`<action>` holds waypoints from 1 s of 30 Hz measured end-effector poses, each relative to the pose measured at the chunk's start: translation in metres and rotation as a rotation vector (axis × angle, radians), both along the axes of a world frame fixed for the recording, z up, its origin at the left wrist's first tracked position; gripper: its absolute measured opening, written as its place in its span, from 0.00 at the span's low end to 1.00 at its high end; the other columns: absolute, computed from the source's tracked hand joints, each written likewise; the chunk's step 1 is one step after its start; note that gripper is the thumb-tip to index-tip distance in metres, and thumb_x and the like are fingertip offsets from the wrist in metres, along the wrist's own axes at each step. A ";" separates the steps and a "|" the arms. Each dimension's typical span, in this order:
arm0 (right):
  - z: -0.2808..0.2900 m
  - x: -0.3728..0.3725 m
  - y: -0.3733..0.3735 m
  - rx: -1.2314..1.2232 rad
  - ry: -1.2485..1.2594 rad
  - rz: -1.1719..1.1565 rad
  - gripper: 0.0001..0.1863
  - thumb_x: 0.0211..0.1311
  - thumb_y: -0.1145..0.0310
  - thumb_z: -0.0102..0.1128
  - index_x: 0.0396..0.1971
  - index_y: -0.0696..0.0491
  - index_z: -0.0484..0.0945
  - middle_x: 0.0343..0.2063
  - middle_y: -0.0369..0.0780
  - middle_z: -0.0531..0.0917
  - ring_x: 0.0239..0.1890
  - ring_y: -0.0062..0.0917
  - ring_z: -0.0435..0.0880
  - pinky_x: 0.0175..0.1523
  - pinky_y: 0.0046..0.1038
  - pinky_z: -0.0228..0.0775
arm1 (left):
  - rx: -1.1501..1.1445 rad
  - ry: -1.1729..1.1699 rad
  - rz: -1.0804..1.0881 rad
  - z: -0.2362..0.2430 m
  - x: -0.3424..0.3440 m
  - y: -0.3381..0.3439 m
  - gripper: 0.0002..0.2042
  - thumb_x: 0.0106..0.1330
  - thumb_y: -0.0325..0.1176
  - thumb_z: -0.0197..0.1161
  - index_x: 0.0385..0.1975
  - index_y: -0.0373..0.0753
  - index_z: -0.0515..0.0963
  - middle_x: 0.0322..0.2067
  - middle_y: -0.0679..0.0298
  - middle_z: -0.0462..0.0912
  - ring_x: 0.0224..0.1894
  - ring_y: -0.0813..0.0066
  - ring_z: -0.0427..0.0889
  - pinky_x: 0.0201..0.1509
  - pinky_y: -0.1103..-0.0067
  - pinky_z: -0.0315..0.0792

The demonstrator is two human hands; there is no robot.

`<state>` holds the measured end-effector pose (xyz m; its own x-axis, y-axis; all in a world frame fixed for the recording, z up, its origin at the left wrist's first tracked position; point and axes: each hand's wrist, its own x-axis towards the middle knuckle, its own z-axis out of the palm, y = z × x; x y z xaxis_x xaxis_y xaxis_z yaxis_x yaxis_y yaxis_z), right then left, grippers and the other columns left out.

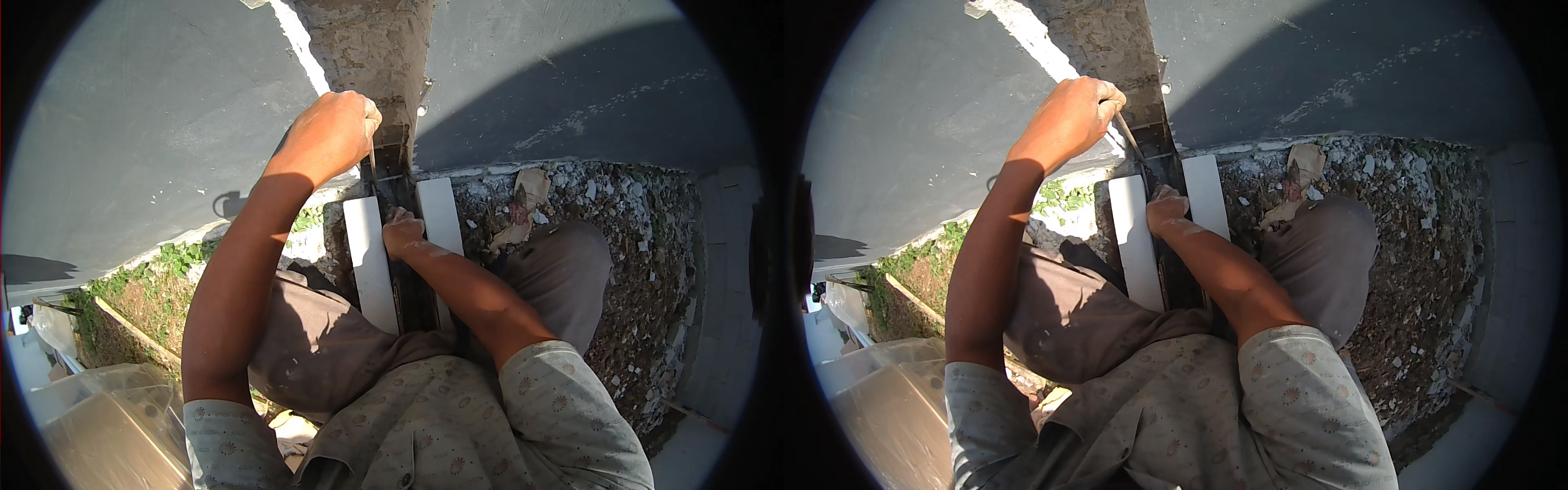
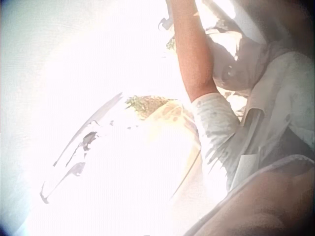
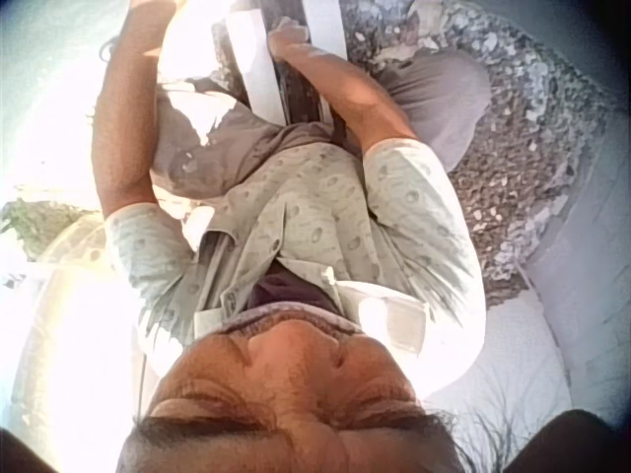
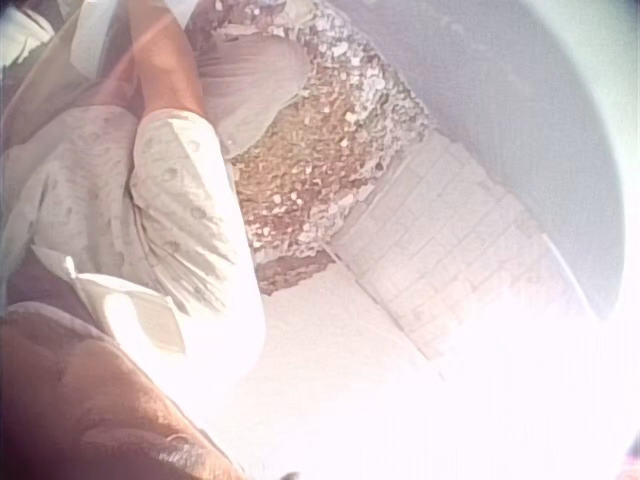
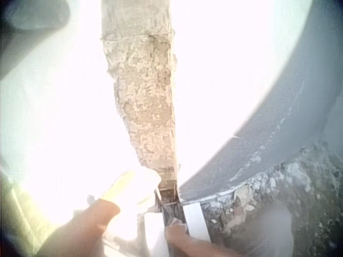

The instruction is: Connecting and securing PVC pipes within a wall cutout.

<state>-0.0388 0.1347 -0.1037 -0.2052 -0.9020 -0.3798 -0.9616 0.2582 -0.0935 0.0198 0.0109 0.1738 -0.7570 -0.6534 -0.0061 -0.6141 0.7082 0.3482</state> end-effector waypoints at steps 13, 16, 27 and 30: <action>-0.014 -0.008 0.011 -0.083 -0.075 -0.042 0.29 0.52 0.72 0.52 0.53 0.73 0.61 0.43 0.58 0.74 0.44 0.38 0.78 0.43 0.33 0.75 | -0.034 0.062 -0.001 -0.005 -0.001 0.002 0.11 0.60 0.35 0.55 0.35 0.36 0.81 0.33 0.51 0.81 0.37 0.53 0.80 0.43 0.70 0.72; 0.002 -0.013 0.010 0.057 -0.200 -0.148 0.33 0.52 0.70 0.53 0.56 0.71 0.57 0.47 0.59 0.71 0.48 0.42 0.77 0.49 0.31 0.73 | -0.049 0.070 0.014 -0.005 -0.004 0.002 0.11 0.59 0.34 0.56 0.36 0.36 0.80 0.31 0.51 0.81 0.35 0.53 0.80 0.41 0.71 0.73; -0.024 0.011 0.012 -0.042 0.384 0.099 0.21 0.55 0.67 0.49 0.47 0.64 0.74 0.44 0.50 0.75 0.42 0.44 0.75 0.38 0.44 0.64 | 0.056 0.020 0.063 -0.004 -0.011 0.004 0.11 0.62 0.31 0.55 0.39 0.32 0.79 0.27 0.55 0.82 0.28 0.71 0.81 0.36 0.77 0.73; -0.015 -0.001 0.006 -0.041 0.109 0.027 0.19 0.54 0.68 0.50 0.44 0.64 0.76 0.43 0.52 0.77 0.45 0.43 0.75 0.42 0.42 0.67 | 0.038 0.017 0.088 0.000 -0.010 0.005 0.11 0.62 0.32 0.55 0.38 0.34 0.79 0.29 0.53 0.82 0.31 0.66 0.81 0.38 0.75 0.73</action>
